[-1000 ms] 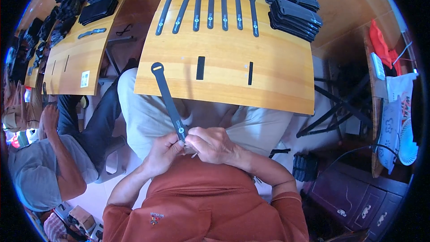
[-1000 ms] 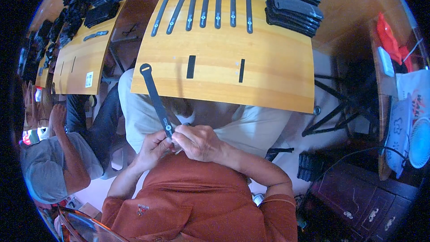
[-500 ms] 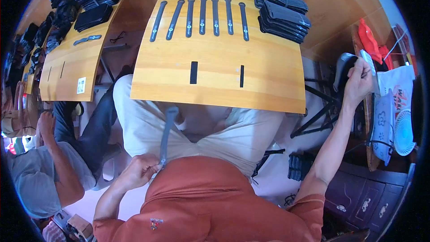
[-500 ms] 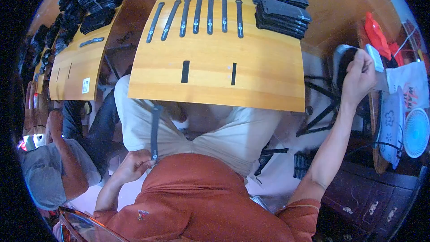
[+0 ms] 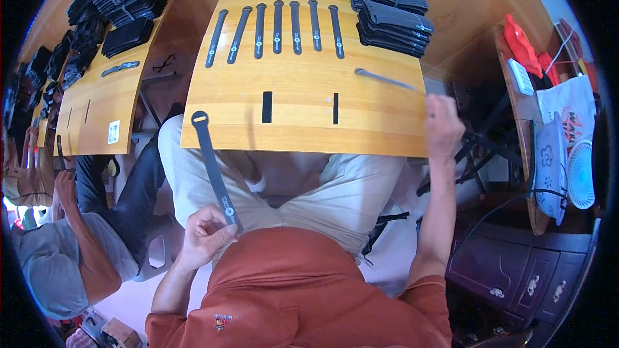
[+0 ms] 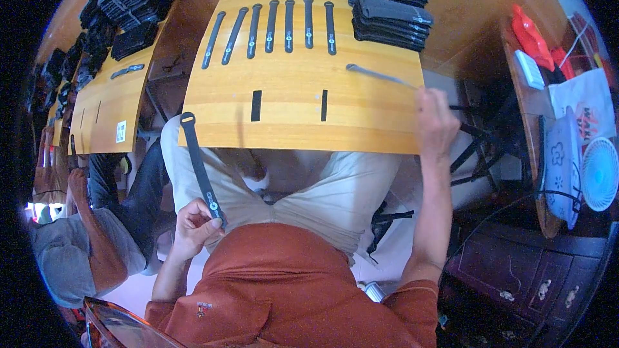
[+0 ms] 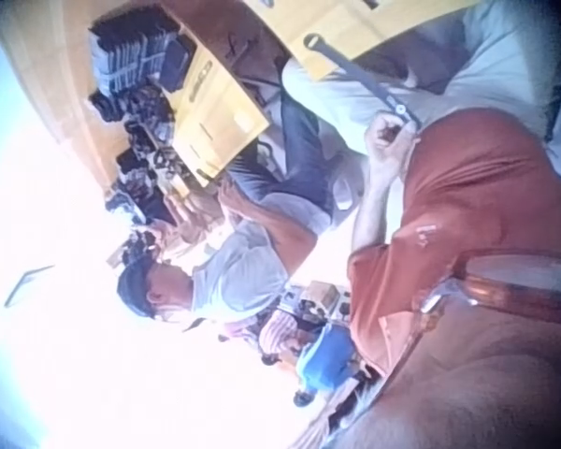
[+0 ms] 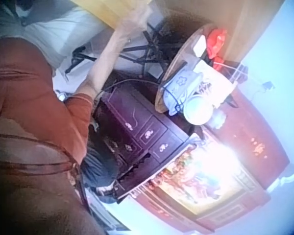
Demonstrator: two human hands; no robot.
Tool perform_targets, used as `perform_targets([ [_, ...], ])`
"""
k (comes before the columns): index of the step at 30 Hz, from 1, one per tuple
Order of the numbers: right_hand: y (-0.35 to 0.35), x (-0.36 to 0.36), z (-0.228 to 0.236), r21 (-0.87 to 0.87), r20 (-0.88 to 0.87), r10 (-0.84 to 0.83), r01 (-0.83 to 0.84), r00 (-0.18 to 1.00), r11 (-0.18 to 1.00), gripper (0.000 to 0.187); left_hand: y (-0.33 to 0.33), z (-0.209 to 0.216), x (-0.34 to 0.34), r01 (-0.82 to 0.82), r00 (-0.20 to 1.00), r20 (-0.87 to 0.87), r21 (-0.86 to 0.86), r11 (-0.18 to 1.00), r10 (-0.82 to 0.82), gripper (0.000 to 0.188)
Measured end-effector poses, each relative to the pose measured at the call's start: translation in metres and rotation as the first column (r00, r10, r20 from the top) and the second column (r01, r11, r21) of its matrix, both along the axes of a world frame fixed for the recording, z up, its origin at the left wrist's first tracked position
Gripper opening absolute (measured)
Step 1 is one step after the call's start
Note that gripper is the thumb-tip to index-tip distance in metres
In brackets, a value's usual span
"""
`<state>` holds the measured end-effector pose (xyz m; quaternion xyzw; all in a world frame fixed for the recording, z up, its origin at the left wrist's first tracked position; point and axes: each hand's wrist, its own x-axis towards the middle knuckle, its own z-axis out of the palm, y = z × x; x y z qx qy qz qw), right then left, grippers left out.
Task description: Inspecting and cleaning watch straps or textile bands using a small hand tool at a manufacturing workbench.
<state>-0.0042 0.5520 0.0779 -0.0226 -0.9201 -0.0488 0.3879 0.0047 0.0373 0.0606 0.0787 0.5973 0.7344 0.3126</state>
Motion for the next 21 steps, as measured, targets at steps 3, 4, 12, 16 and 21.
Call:
perform_targets([
  [3, -0.025, 0.007, -0.026, 0.001, 0.11, 0.023, -0.023, 0.994, 1.0, 0.014, 0.01, 0.005, 0.0, -0.082, 0.995, 0.058, 0.091, 0.993, 0.076, 0.014],
  [4, -0.03, 0.009, -0.033, -0.004, 0.111, 0.024, -0.024, 0.994, 1.0, 0.014, 0.011, 0.005, -0.001, -0.082, 0.995, 0.058, 0.086, 0.993, 0.077, 0.014],
  [12, -0.055, 0.021, -0.054, -0.13, 0.331, 0.066, -0.024, 0.941, 0.991, 0.013, 0.025, 0.004, -0.007, -0.047, 0.993, 0.115, 0.217, 0.975, 0.022, 0.021],
  [16, -0.061, 0.022, -0.056, -0.181, 0.327, 0.112, -0.054, 0.938, 0.982, 0.009, 0.03, -0.002, -0.009, 0.006, 0.999, 0.041, 0.166, 0.986, -0.013, 0.024],
  [21, -0.069, 0.024, -0.044, -0.265, 0.403, 0.098, 0.013, 0.91, 0.964, 0.017, 0.043, -0.008, -0.01, -0.043, 0.995, 0.098, 0.289, 0.956, 0.015, 0.039],
])
